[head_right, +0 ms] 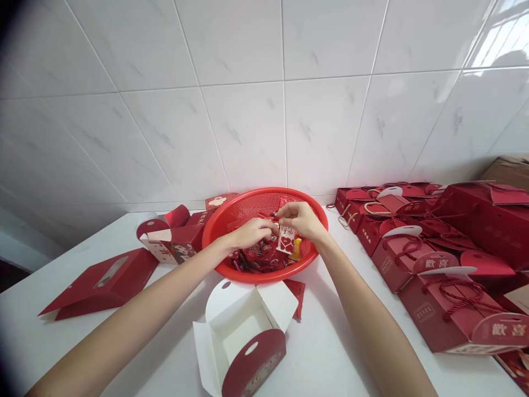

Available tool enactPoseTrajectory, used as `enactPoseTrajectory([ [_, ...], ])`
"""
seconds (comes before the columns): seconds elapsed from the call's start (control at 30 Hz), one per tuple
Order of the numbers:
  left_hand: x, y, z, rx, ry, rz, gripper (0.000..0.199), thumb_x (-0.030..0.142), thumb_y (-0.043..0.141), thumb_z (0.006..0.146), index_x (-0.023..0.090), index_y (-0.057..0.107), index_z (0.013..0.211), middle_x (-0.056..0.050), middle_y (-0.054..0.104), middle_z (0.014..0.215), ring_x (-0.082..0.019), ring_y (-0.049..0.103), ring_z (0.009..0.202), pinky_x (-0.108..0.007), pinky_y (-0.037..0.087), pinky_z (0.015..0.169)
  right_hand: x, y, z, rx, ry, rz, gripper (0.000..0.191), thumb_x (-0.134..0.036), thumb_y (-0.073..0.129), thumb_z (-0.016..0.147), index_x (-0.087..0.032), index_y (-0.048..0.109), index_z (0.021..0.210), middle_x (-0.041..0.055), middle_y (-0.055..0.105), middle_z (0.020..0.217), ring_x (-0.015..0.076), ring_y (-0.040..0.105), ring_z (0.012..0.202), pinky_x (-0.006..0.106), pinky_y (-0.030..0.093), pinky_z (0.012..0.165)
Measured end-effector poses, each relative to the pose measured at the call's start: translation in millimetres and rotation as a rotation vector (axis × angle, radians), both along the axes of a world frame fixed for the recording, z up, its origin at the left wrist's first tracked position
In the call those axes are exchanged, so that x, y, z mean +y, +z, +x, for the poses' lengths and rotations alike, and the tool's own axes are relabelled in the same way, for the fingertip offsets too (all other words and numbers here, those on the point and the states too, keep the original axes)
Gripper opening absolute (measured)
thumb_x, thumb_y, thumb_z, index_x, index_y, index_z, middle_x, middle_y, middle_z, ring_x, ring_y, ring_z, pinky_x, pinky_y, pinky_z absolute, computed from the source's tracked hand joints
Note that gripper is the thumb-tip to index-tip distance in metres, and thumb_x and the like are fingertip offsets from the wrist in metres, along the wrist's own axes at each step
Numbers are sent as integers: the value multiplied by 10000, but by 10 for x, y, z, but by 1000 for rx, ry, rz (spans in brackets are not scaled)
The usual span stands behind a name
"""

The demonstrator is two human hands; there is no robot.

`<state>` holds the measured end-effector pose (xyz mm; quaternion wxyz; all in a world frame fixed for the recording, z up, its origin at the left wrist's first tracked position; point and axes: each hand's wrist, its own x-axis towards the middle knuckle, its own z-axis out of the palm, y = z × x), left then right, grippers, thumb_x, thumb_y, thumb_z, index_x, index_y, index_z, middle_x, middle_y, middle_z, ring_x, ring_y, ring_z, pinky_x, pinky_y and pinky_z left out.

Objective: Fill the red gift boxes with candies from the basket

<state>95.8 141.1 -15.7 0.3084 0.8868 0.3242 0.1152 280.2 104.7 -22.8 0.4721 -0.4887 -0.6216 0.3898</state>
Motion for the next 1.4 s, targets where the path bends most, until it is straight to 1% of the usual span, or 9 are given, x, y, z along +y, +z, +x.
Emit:
enactPoseTrajectory([
  [0.23, -1, -28, -5, -244, -54, -72, 313, 455, 640, 811, 150, 632, 741, 9, 608, 701, -149, 537, 673, -262, 422, 646, 35, 2, 48, 143, -153, 96, 358, -446, 771, 610, -170, 662, 809, 33, 704, 772, 158, 626, 703, 297, 504, 693],
  [0.43, 54, -72, 14, -311, 73, -26, 283, 425, 621, 838, 147, 644, 795, 12, 606, 697, -141, 532, 652, -256, 403, 617, -69, 70, -2, 156, -21, 23, 392, -524, 739, 718, -162, 659, 847, 25, 691, 803, 144, 621, 712, 260, 491, 670],
  [0.57, 28, -60, -7, -154, 38, 40, 323, 467, 610, 861, 160, 648, 767, 12, 626, 686, -153, 570, 659, -261, 416, 623, -131, 99, -35, 78, -82, 24, 333, -469, 731, 703, -161, 631, 781, 17, 661, 726, 149, 598, 654, 253, 471, 604],
  [0.7, -20, -52, -28, 149, -135, -32, 264, 382, 727, 775, 182, 715, 945, -31, 731, 919, -202, 661, 839, -267, 468, 727, -91, 40, -39, -66, -290, 3, 208, -356, 668, 705, -170, 655, 799, -4, 649, 688, 149, 583, 624, 241, 431, 549],
  [0.8, -25, -69, -22, 245, -173, -36, 448, 344, 804, 691, 203, 702, 1104, -50, 723, 1085, -225, 665, 948, -262, 478, 767, -23, -24, -34, -211, -349, -10, 130, -273, 629, 696, -176, 662, 776, -11, 656, 671, 153, 595, 620, 236, 419, 536],
  [0.93, 0, -99, -4, 269, -180, -37, 412, 271, 733, 774, 192, 686, 1175, -45, 744, 993, -205, 680, 877, -253, 483, 740, 25, -56, -43, -337, -385, -26, 128, -100, 577, 654, -175, 636, 740, -4, 676, 684, 146, 628, 638, 215, 428, 546],
  [1.1, 16, -97, -9, 215, -121, 131, 307, 164, 606, 850, 189, 707, 1139, -51, 754, 960, -207, 681, 854, -278, 485, 784, 32, -57, -47, -312, -385, 63, 106, -114, 618, 707, -175, 651, 788, 47, 727, 832, 165, 666, 761, 232, 476, 633],
  [1.23, 20, -80, -16, 118, 10, 241, 324, 162, 563, 863, 185, 681, 1164, -52, 754, 950, -215, 687, 847, -301, 500, 797, 44, -63, -39, -242, -281, 76, 31, -164, 622, 749, -179, 638, 727, 36, 716, 758, 170, 663, 746, 252, 489, 664],
  [1.4, 25, -65, -6, 64, 184, 414, 303, 150, 598, 813, 188, 691, 1099, -62, 724, 952, -258, 657, 942, -357, 511, 850, 26, -42, -51, -309, -279, 18, 61, -132, 603, 770, -177, 636, 744, 27, 708, 747, 161, 656, 728, 236, 472, 647],
])
